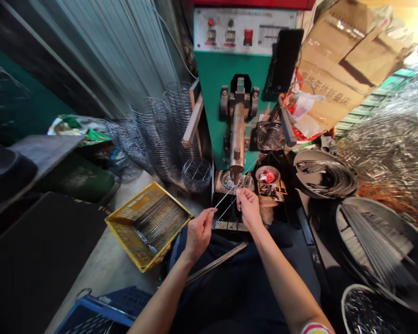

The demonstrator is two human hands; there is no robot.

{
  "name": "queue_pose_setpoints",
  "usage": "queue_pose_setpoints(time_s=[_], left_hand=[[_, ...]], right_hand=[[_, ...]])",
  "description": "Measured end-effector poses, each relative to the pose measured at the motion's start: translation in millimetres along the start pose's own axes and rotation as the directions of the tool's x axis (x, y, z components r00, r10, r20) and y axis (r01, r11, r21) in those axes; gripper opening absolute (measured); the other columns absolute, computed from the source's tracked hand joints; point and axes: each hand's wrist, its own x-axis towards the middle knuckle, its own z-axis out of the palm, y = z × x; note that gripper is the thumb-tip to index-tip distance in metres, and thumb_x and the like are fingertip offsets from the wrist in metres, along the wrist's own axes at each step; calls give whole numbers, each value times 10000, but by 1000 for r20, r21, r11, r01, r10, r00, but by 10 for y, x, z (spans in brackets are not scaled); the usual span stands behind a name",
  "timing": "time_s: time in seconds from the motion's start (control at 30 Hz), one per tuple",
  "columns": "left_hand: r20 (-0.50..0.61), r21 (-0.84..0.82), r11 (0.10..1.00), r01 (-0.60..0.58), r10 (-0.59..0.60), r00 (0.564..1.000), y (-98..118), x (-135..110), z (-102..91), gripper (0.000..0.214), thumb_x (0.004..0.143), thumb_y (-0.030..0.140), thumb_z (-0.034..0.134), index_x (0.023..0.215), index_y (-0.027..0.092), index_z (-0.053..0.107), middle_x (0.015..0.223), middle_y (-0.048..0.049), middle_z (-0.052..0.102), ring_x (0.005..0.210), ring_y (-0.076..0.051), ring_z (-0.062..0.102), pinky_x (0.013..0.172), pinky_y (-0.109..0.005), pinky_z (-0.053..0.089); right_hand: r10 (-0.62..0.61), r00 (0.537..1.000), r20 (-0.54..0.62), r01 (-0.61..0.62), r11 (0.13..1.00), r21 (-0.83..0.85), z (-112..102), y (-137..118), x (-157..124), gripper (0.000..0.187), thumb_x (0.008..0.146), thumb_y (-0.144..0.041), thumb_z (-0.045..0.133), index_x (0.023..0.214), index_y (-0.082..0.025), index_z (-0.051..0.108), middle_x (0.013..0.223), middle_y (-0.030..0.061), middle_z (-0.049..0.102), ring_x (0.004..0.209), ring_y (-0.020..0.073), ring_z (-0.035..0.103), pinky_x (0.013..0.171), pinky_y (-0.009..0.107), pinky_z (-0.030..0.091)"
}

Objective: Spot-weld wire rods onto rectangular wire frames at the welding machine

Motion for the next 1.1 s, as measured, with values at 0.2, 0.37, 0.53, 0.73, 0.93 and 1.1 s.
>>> queue_pose_setpoints(time_s=[0.2,0.37,0.53,0.73,0.93,1.1], left_hand=[[34,0,1000,28,-28,999,45,17,-68,269,992,293,437,1013,189,684,862,-43,730,752,-158,677,691,-242,497],[41,-24,1000,18,-17,999,50,49,7,273,991,304,441,981,172,680,780,-30,712,679,-144,655,651,-229,481],[39,-27,999,-37,38,998,15,198,135,280,991,316,446,986,167,682,807,-42,718,688,-145,647,660,-234,464],[62,-53,999,-11,15,998,23,339,89,302,990,335,439,977,168,690,842,-42,728,669,-133,624,650,-229,450],[115,-84,994,75,-65,991,16,388,16,338,974,381,448,969,155,700,679,-7,636,562,-115,524,558,-215,393],[176,-129,979,156,-132,976,-39,367,23,374,977,415,431,1003,151,695,571,35,469,494,-99,389,482,-215,306]], right_hand=[[9,1000,5,-9,999,49,16,0,-4,344,695,-466,776,678,-179,585,492,-74,423,400,46,286,359,175,212],[-39,999,21,39,999,0,-85,-3,22,387,748,-497,751,647,-184,546,493,-72,426,404,50,301,368,171,242],[-84,996,-6,84,995,-51,-216,-18,141,375,756,-510,744,692,-183,574,499,-70,441,410,57,322,375,168,257],[-74,997,-9,73,995,-73,-233,-24,215,350,753,-490,743,713,-178,590,501,-70,451,409,56,328,380,167,254],[-71,997,-16,68,991,-114,-199,-24,242,370,748,-522,729,699,-182,593,489,-68,440,411,65,332,386,183,264],[-8,1000,6,9,980,-200,-316,-94,90,380,756,-555,703,762,-182,632,524,-61,450,423,72,336,394,192,267]])
